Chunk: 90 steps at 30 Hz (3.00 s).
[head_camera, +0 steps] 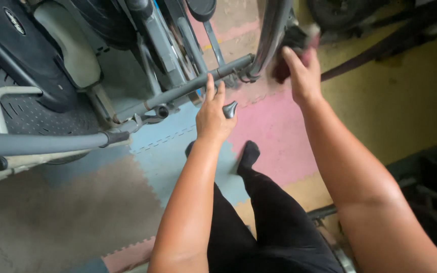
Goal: Clean gym equipment using a spray bottle and cloth.
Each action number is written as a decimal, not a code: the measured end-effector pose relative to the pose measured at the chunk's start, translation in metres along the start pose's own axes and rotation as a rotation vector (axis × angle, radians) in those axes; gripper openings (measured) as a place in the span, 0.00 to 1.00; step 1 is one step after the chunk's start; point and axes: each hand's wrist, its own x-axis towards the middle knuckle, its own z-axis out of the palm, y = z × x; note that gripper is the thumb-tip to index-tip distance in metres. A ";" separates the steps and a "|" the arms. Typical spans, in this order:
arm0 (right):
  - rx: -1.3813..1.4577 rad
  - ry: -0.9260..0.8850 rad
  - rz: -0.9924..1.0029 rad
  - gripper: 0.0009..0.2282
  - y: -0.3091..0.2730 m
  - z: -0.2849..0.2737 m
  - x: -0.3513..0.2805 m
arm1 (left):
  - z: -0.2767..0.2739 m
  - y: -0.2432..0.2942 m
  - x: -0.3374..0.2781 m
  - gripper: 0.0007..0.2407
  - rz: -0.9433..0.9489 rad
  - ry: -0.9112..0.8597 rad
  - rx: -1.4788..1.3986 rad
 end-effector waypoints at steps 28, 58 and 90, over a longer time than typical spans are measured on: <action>-0.402 -0.190 0.216 0.14 0.106 0.065 0.075 | 0.008 0.015 0.022 0.30 -0.277 -0.150 0.110; 0.950 0.189 0.948 0.16 0.167 0.082 0.024 | -0.009 0.005 0.024 0.31 -0.142 -0.390 0.201; 0.847 0.021 1.328 0.18 0.265 0.067 0.052 | 0.164 -0.067 -0.047 0.21 -0.032 0.165 -0.089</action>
